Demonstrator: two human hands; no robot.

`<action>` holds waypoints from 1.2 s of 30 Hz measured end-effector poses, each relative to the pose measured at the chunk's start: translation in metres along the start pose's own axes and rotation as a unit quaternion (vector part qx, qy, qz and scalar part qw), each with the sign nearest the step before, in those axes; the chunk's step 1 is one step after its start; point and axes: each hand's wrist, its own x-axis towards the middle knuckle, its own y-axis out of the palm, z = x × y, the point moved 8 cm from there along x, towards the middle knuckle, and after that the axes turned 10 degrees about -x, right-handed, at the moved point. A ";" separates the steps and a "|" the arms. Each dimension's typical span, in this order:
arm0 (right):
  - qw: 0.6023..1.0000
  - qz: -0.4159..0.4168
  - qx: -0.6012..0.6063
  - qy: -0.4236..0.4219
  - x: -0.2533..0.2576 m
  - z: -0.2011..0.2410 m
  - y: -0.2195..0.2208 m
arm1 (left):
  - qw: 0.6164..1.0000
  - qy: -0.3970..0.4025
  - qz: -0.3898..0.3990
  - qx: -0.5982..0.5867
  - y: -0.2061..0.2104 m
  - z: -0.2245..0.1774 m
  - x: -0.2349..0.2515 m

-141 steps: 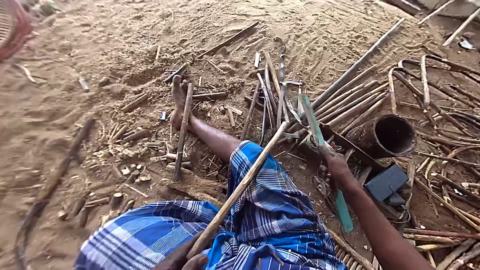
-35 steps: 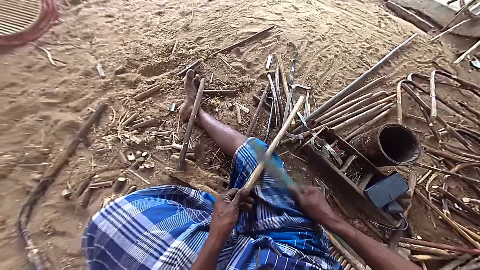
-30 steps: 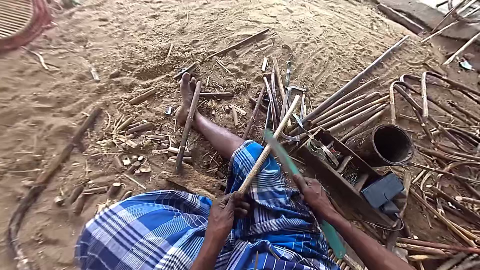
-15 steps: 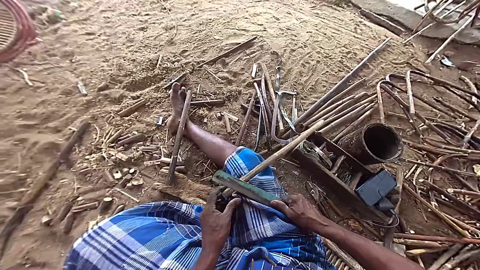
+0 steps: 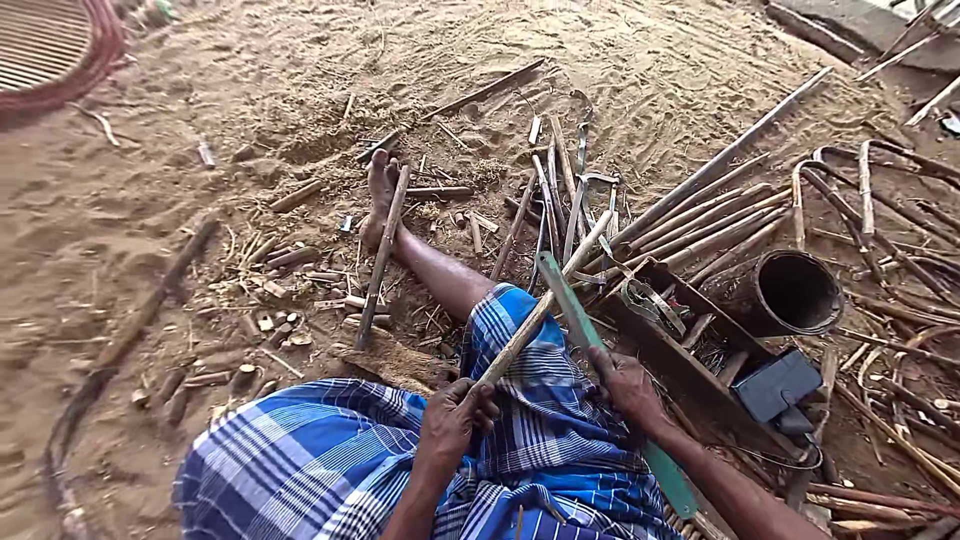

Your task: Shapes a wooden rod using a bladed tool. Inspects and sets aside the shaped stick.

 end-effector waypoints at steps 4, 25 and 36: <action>0.994 0.022 -0.042 -0.094 -0.019 0.017 0.010 | 1.000 0.008 0.018 0.007 0.000 0.002 -0.001; 0.987 0.069 -0.070 -0.126 -0.028 0.038 0.022 | 0.989 -0.052 0.042 -0.132 0.016 0.021 -0.006; 0.993 -0.018 0.063 0.098 0.036 -0.104 -0.013 | 0.985 0.101 -0.135 0.028 -0.102 -0.102 0.019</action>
